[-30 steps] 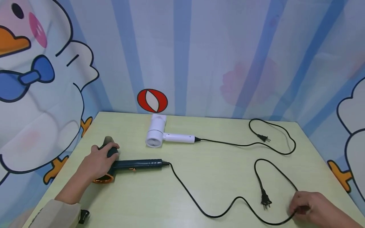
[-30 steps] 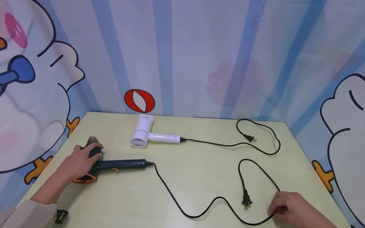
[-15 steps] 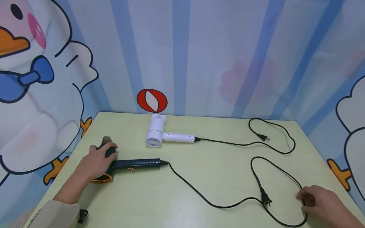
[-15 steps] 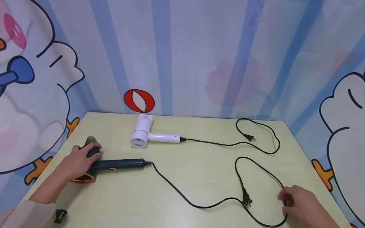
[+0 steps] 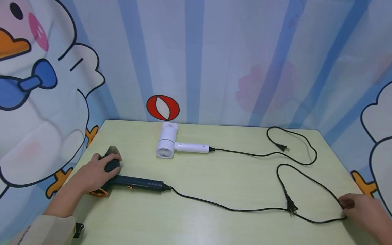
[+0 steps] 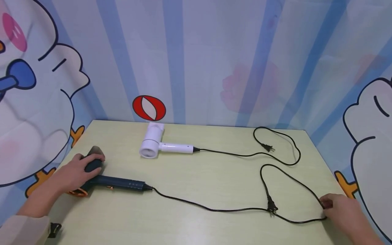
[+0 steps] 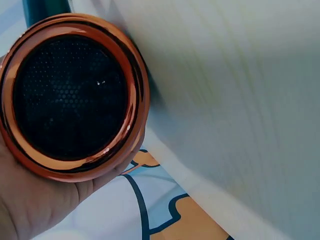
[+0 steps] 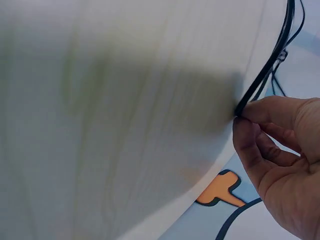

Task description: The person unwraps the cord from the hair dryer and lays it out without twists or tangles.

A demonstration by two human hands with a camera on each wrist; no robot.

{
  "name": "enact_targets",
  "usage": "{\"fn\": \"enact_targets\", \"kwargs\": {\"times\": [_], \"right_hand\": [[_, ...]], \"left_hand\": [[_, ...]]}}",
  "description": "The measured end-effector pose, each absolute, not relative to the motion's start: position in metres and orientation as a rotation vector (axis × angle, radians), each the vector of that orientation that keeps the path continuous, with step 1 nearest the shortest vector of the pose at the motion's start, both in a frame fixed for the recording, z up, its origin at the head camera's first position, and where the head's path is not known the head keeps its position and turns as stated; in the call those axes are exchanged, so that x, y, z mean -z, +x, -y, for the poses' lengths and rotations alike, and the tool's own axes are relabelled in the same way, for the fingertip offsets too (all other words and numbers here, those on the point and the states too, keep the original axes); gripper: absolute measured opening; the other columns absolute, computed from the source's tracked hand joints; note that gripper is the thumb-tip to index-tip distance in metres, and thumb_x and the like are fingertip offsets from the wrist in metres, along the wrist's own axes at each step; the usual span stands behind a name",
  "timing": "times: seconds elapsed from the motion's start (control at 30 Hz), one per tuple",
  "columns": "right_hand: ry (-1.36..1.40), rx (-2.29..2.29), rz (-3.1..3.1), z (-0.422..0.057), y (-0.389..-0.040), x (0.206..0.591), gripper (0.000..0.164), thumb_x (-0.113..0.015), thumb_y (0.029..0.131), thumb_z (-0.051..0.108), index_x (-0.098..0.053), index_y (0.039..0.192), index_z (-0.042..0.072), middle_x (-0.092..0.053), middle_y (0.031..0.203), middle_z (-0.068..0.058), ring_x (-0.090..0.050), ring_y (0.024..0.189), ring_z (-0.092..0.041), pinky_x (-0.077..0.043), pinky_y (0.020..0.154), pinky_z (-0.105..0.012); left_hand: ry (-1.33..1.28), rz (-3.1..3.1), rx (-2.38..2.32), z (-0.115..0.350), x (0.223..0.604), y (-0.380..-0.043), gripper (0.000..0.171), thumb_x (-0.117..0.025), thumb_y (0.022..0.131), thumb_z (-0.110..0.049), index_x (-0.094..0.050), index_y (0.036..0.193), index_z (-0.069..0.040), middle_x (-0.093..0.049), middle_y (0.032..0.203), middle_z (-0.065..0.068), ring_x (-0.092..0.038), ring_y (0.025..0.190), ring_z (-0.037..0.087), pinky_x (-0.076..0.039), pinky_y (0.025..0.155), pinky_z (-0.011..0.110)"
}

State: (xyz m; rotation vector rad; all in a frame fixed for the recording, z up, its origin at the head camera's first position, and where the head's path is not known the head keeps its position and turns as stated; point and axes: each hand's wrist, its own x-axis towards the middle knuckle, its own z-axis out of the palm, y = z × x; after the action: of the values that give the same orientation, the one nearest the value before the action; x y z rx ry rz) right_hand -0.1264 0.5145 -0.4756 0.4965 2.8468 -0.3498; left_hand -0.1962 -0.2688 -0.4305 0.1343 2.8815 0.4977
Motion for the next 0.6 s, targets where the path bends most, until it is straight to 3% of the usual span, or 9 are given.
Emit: {"fn": "enact_targets", "kwargs": {"times": [0.37,0.6], "right_hand": [[0.562,0.299,-2.929,-0.524,-0.135,0.480,0.021,-0.071,0.080,-0.014,-0.065,0.100,-0.018,-0.066,0.083,-0.023,-0.063,0.076,-0.034,-0.052,0.067,-0.042],[0.680,0.274,-2.902,-0.531,-0.139,0.485,0.020,-0.068,0.084,-0.012,-0.065,0.104,-0.017,-0.066,0.088,-0.025,-0.061,0.082,-0.038,-0.051,0.074,-0.046]], "left_hand": [[0.164,-2.896,-0.482,0.278,0.431,-0.194,0.053,-0.052,0.101,-0.054,-0.046,0.145,-0.024,-0.035,0.128,0.041,-0.058,0.078,0.035,-0.048,0.062,0.042],[0.202,-2.891,-0.476,0.283,0.432,-0.190,0.051,-0.054,0.101,-0.053,-0.046,0.144,-0.025,-0.037,0.126,0.040,-0.057,0.074,0.030,-0.045,0.057,0.038]]}}
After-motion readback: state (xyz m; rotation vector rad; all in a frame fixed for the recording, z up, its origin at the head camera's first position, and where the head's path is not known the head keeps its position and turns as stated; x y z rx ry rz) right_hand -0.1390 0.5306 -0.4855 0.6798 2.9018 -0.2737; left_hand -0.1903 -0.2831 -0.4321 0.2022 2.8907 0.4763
